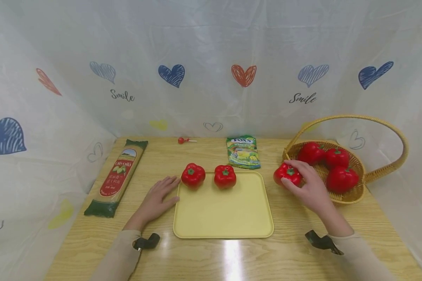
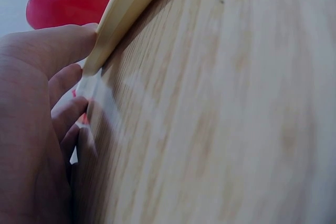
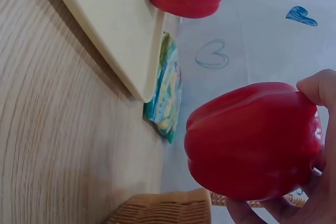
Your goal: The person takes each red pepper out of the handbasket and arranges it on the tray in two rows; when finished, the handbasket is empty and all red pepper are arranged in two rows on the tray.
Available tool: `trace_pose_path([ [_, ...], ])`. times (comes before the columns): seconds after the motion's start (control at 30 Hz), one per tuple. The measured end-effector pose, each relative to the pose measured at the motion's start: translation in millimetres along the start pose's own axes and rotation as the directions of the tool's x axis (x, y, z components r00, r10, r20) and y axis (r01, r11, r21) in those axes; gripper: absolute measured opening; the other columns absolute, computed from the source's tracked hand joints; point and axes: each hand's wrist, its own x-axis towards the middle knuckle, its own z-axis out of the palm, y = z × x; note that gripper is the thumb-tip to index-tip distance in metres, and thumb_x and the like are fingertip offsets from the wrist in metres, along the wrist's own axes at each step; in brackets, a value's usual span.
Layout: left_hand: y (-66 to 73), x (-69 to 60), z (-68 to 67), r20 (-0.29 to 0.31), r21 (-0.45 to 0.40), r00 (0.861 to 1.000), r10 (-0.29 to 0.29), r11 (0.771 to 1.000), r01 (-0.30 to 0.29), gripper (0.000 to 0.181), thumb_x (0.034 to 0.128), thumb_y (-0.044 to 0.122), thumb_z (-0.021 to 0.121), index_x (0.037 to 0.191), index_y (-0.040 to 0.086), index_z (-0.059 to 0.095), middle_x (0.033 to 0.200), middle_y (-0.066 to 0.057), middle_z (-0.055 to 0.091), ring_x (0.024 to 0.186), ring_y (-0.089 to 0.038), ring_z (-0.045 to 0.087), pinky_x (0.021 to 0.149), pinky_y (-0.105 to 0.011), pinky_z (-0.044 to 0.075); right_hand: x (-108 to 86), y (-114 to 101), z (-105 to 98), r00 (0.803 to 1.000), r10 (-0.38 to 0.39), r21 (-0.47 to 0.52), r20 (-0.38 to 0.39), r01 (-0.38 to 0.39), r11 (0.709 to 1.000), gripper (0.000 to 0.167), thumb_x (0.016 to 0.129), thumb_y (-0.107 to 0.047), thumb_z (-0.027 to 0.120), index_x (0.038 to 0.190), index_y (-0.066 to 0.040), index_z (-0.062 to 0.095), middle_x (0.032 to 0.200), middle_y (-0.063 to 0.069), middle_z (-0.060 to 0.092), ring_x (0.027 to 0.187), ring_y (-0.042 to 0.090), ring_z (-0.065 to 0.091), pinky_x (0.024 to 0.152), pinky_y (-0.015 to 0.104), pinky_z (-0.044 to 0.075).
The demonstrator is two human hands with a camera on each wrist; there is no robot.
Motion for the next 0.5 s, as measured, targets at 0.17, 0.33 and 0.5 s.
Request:
trace_pose_path([
  [0.17,-1.0,0.0,0.2,0.020,-0.001,1.000,-0.016,1.000,0.016,0.064,0.1000,0.039,0.063,0.156,0.016,0.043,0.163,-0.008,0.036,0.153,-0.032,0.023,0.126,-0.051,0.011,0.7,-0.2,6.1,1.000,-0.012,0.015,0.010,0.012,1.000,0.051,0.091,-0.022,0.078,0.137,-0.012,0.061,0.141,0.020,0.055,0.128,0.043,0.049,0.096,0.072,0.046],
  [0.33,-0.6,-0.3,-0.2,0.023,-0.008,1.000,-0.019,1.000,0.020,0.064,0.0998,0.040,0.063,0.156,0.016,0.043,0.163,-0.008,0.035,0.154,-0.032,0.022,0.126,-0.051,0.010,1.1,-0.1,12.5,1.000,-0.012,0.043,0.021,0.011,0.999,0.052,0.090,-0.020,0.078,0.138,-0.010,0.060,0.143,0.020,0.054,0.127,0.044,0.050,0.095,0.071,0.048],
  [0.5,-0.3,-0.5,-0.4,0.024,-0.006,1.000,-0.020,1.000,0.020,0.064,0.0998,0.040,0.063,0.156,0.016,0.043,0.163,-0.008,0.035,0.153,-0.032,0.023,0.126,-0.052,0.010,2.4,-1.2,19.4,0.999,-0.024,0.041,0.032,0.023,0.999,0.052,0.090,-0.020,0.078,0.137,-0.009,0.060,0.141,0.020,0.055,0.126,0.044,0.052,0.095,0.069,0.049],
])
